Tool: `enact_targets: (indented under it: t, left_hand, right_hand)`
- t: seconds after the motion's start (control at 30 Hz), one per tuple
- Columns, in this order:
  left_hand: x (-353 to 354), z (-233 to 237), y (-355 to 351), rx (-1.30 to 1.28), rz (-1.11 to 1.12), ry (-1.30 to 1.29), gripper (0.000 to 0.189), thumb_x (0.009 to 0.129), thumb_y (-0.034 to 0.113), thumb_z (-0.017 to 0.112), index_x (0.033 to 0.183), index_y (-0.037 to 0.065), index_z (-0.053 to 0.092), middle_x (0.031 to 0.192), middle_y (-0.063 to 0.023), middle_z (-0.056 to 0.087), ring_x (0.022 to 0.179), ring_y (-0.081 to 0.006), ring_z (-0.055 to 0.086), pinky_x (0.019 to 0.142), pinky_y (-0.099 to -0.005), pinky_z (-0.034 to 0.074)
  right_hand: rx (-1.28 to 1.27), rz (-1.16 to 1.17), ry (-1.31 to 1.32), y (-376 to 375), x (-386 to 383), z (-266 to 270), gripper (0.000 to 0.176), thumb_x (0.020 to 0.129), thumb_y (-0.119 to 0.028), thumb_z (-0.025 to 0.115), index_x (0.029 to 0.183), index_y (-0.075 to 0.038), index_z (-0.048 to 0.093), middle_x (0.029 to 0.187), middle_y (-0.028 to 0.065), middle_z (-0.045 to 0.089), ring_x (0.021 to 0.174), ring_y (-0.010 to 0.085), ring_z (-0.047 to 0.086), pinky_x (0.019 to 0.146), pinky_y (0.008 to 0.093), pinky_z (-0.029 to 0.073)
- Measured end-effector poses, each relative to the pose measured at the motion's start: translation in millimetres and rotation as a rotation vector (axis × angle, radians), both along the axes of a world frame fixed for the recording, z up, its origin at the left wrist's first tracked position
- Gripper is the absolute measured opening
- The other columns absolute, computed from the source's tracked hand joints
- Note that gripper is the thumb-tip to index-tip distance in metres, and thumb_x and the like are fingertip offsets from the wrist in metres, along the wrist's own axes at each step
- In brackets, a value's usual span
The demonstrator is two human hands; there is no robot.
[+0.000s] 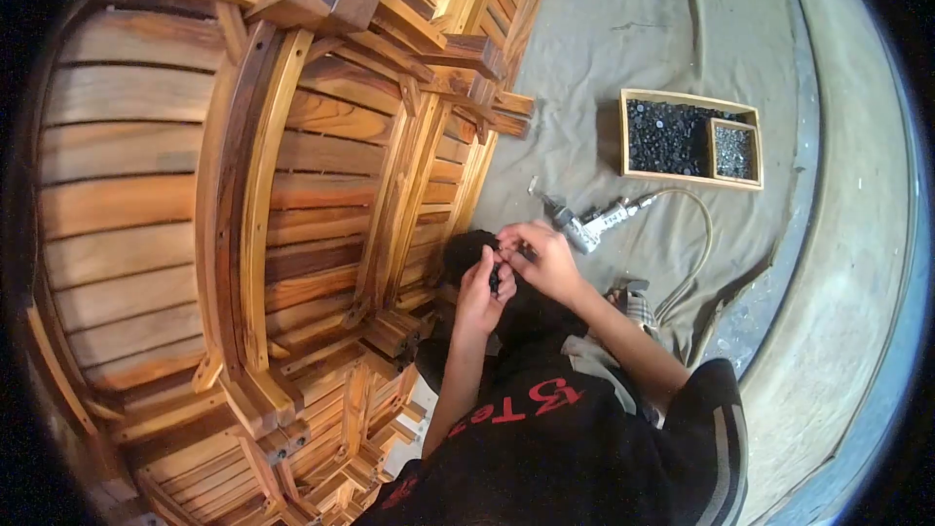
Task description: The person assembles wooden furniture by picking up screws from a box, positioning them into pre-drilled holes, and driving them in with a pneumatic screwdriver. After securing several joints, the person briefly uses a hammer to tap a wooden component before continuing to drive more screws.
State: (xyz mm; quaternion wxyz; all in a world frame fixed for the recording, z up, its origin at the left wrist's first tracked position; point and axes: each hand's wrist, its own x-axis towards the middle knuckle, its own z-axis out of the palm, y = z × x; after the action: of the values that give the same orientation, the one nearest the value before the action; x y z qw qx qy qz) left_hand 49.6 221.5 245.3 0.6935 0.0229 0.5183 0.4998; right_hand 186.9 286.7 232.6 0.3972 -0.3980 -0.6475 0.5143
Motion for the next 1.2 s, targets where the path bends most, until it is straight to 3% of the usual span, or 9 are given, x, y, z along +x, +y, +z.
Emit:
enact_targets:
  t: [0.2,0.33,0.37,0.5,0.6,0.83,0.93,1.13,1.2]
  left_hand:
    - [-14,13,-14,0.084,0.016,-0.155,0.027,0.098,0.034,0.05,0.094,0.007,0.054,0.065,0.0031,0.04,0.052,-0.0074,0.038,0.047,-0.0213,0.028]
    - [-23,12,-34,0.172,0.085,-0.134,0.028,0.098,0.03,0.052,0.093,0.003,0.056,0.063,0.0021,0.042,0.049,-0.0065,0.039,0.044,-0.0206,0.029]
    - [-23,13,-39,0.178,0.12,-0.13,0.027,0.098,0.028,0.051,0.093,0.002,0.056,0.064,0.0012,0.044,0.049,-0.0064,0.039,0.044,-0.0203,0.029]
    - [-30,11,-65,0.214,0.153,-0.137,0.023,0.098,0.025,0.052,0.095,0.002,0.055,0.07,-0.0005,0.046,0.052,-0.0079,0.041,0.046,-0.021,0.031]
    - [-27,19,-89,0.17,0.185,-0.055,0.025,0.098,0.023,0.05,0.096,-0.001,0.056,0.07,-0.0012,0.05,0.052,-0.0076,0.043,0.046,-0.0201,0.032]
    - [-25,6,-142,0.035,0.307,0.066,0.026,0.097,0.027,0.051,0.089,0.003,0.057,0.066,0.0023,0.048,0.049,-0.0066,0.042,0.04,-0.0212,0.029]
    - [-22,7,-141,0.042,0.374,0.067,0.031,0.096,0.033,0.055,0.086,0.004,0.056,0.065,0.0026,0.047,0.049,-0.006,0.042,0.04,-0.0199,0.028]
    - [-33,22,-117,0.162,0.362,0.146,0.031,0.094,0.033,0.058,0.085,0.003,0.06,0.068,0.0008,0.052,0.051,-0.0063,0.044,0.042,-0.0187,0.029]
    - [-36,38,-106,0.176,0.346,0.179,0.03,0.093,0.031,0.058,0.09,0.001,0.063,0.068,-0.0001,0.054,0.053,-0.0064,0.046,0.042,-0.0176,0.03]
  right_hand:
    - [0.272,0.149,-0.023,-1,-9,28,0.032,0.071,0.0,0.072,0.101,-0.006,0.065,0.085,0.0033,0.068,0.084,0.0193,0.062,0.072,0.0334,0.05]
    - [-0.584,0.444,0.42,13,8,20,0.043,0.072,0.002,0.072,0.113,-0.005,0.06,0.098,0.0042,0.067,0.088,0.0138,0.062,0.077,0.0312,0.051]
    - [-0.512,0.4,0.379,25,15,-15,0.045,0.073,0.005,0.07,0.116,-0.004,0.058,0.104,0.0048,0.065,0.089,0.0122,0.061,0.079,0.03,0.052]
    - [0.165,0.121,-1.046,50,70,-140,0.054,0.068,-0.006,0.066,0.12,-0.012,0.055,0.115,0.0113,0.058,0.112,0.0335,0.053,0.094,0.0425,0.044]
    - [0.382,0.474,-1.307,29,102,-205,0.06,0.071,-0.009,0.065,0.128,-0.017,0.048,0.118,0.0139,0.052,0.115,0.0329,0.049,0.094,0.0495,0.041]
    - [0.729,0.289,-1.236,22,91,-282,0.044,0.086,-0.025,0.052,0.128,-0.016,0.05,0.124,0.0132,0.051,0.113,0.0374,0.051,0.096,0.0605,0.036]
    - [0.251,0.42,-1.259,30,77,-229,0.045,0.075,-0.026,0.063,0.119,-0.02,0.057,0.121,0.0064,0.058,0.109,0.03,0.059,0.097,0.0611,0.034]
    - [-0.003,0.41,-0.983,29,54,-147,0.051,0.064,-0.028,0.073,0.11,-0.01,0.06,0.101,0.0163,0.067,0.101,0.0352,0.062,0.089,0.0478,0.047]
    - [0.179,0.371,-0.682,21,52,-92,0.059,0.06,-0.026,0.079,0.111,-0.007,0.059,0.095,0.0191,0.067,0.094,0.0363,0.064,0.078,0.041,0.052]
